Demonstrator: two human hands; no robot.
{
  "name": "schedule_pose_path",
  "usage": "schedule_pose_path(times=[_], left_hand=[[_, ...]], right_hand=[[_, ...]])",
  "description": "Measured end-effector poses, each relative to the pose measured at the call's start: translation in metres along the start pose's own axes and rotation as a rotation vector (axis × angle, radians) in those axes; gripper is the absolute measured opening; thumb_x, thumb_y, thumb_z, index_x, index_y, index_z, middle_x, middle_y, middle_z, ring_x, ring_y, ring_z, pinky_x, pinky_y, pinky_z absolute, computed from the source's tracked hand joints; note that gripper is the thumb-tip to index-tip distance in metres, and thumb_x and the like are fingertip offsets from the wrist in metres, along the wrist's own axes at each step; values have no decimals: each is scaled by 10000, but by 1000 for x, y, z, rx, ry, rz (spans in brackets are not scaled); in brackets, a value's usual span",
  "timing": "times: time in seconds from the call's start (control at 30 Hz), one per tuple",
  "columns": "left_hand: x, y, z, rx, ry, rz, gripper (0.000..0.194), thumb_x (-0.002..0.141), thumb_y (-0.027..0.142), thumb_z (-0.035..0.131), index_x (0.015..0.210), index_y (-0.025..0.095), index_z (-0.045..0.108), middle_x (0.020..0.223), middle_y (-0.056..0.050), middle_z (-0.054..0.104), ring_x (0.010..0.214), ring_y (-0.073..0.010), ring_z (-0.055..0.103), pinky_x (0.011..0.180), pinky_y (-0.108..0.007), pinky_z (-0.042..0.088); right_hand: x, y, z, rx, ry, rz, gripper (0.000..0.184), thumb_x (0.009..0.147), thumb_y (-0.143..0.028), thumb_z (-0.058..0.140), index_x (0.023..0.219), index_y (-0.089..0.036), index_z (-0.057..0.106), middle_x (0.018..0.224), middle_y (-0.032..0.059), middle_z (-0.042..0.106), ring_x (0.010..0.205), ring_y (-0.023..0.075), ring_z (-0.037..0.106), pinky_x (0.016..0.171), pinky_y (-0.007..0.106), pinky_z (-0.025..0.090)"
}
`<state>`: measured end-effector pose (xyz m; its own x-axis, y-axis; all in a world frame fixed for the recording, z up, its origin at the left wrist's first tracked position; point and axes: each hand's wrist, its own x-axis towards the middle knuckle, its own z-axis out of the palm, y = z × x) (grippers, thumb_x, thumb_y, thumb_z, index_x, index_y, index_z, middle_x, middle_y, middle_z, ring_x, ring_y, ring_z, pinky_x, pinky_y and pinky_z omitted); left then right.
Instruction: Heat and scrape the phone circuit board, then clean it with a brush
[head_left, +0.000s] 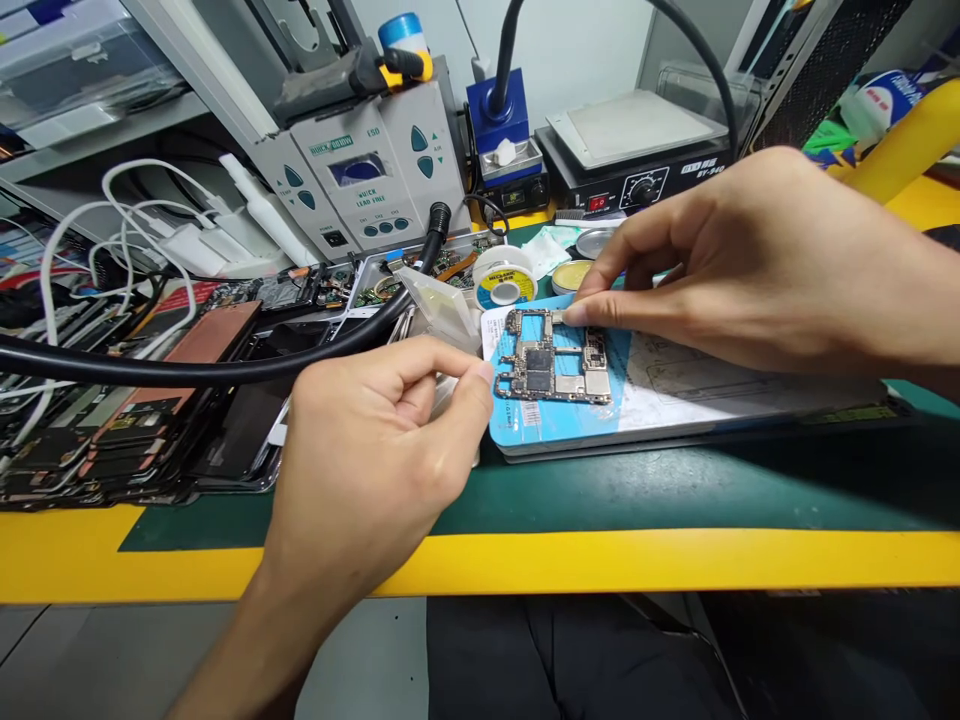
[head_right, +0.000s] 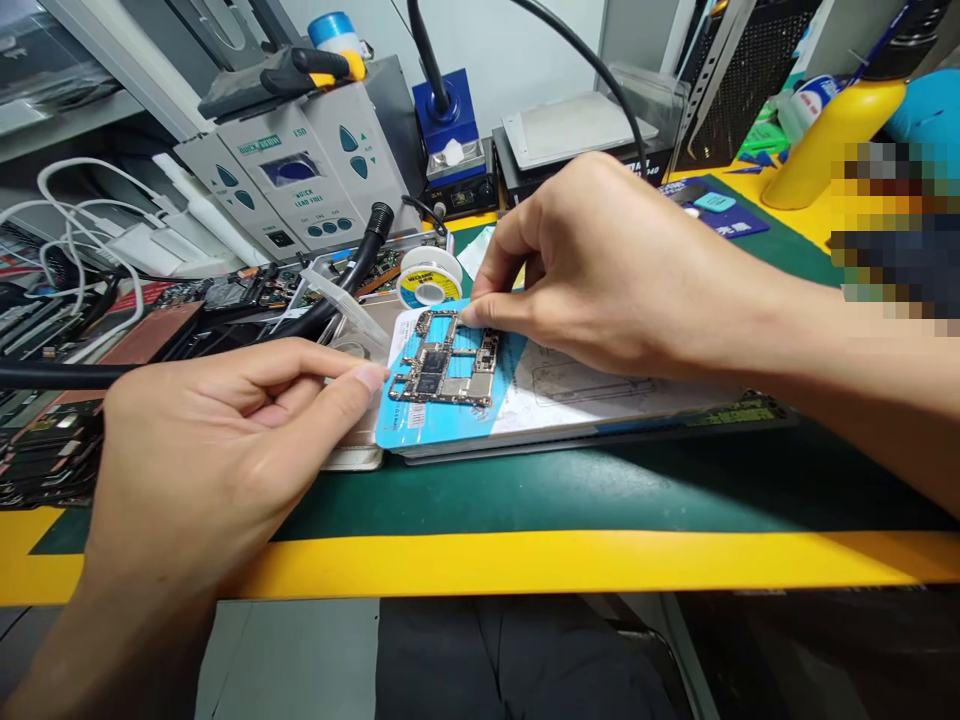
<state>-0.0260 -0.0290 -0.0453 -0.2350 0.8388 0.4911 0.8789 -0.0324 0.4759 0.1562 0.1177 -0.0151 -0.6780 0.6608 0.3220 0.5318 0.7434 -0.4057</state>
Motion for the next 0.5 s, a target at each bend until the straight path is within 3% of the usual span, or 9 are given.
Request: schedule_pose_path(times=[0.13, 0.3, 0.5], left_hand=[[0, 1, 4, -94, 52, -134, 139, 777, 190, 687, 647, 224, 725, 421, 69, 358, 376, -44, 320, 328, -160, 231], [-2, 0, 7, -49, 48, -96, 185, 779, 209, 672, 596, 194, 650, 438, 70, 261, 394, -39, 233, 337, -162, 184], [-3, -3, 8, 34, 31, -39, 250, 842, 246, 619, 598, 199, 598, 429, 74, 296, 401, -57, 232, 372, -214, 209]], right_hand=[[0, -1, 0, 10, -15, 30, 281, 792, -483, 765, 721, -212, 792, 470, -8, 552, 470, 127, 424, 441, 300, 291], [-2, 0, 0, 26, -9, 30, 277, 790, -482, 763, 739, -211, 795, 461, -9, 537, 451, 123, 416, 428, 295, 268], [-1, -2, -1, 45, -9, -9, 236, 815, -426, 744, 703, -220, 774, 454, -11, 545, 468, 129, 425, 447, 306, 295]])
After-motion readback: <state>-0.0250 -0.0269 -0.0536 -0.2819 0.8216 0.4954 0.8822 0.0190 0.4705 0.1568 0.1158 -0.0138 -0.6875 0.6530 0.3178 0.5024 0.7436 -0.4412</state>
